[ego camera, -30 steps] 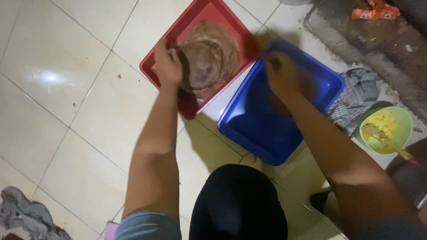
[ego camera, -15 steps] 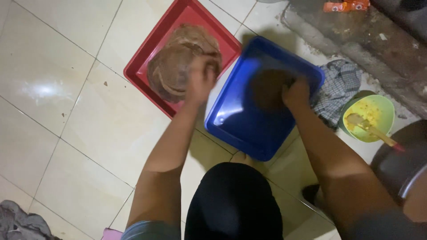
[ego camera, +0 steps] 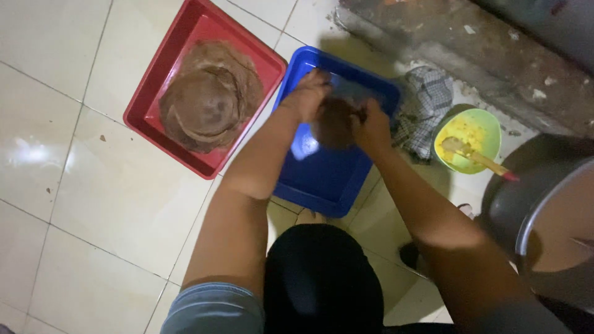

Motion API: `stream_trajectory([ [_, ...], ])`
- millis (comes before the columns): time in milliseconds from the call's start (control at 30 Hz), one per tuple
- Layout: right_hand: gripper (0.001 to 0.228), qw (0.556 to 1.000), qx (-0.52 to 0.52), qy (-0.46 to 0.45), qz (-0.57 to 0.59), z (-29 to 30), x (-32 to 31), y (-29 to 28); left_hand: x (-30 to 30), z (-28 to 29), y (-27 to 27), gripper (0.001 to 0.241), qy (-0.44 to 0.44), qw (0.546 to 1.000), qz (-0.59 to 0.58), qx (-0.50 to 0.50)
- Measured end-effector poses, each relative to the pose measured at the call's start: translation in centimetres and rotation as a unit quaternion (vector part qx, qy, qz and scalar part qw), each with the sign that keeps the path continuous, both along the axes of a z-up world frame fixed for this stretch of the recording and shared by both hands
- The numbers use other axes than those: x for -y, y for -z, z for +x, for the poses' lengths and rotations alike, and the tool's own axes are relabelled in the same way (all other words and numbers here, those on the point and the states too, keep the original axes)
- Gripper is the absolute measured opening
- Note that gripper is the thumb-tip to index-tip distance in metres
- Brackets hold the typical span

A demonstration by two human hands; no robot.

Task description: The person prepares and cooks thin pancakes or crepes on a small frying pan over a gas stove.

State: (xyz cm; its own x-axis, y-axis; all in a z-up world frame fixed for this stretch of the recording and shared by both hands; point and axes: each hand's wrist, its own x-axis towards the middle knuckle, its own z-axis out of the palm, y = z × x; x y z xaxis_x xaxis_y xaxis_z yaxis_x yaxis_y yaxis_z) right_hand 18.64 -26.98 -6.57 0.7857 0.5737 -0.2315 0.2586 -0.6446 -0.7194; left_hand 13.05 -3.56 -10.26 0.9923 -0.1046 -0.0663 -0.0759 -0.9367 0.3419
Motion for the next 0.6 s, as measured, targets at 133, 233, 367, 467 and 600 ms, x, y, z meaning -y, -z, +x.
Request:
stream_trajectory([
  [133, 0.036, 1.0, 0.0, 0.011, 0.027, 0.2, 0.3, -1.2, -1.5, -1.4, -3.0, 0.029, 0.042, 0.979, -0.199, 0.003],
  [233, 0.037, 1.0, 0.002, -0.02, 0.003, 0.2, 0.4, -4.0, -1.2, -3.5, -6.9, 0.02, 0.011, 0.953, -0.295, -0.063],
  [367, 0.021, 0.993, 0.054, -0.101, -0.011, 0.4, -1.2, -7.2, -1.3, -7.1, -11.9, 0.016, -0.094, 0.92, -0.367, -0.102],
  [467, 0.018, 0.988, 0.062, -0.132, 0.057, -0.5, -2.8, -10.1, -1.9, -11.0, -13.7, 0.018, -0.117, 0.872, -0.473, -0.047],
  [600, 0.017, 0.974, 0.043, -0.182, 0.131, -2.6, -6.8, -13.2, -4.2, -17.0, -16.5, 0.022, -0.141, 0.886, -0.442, 0.016],
])
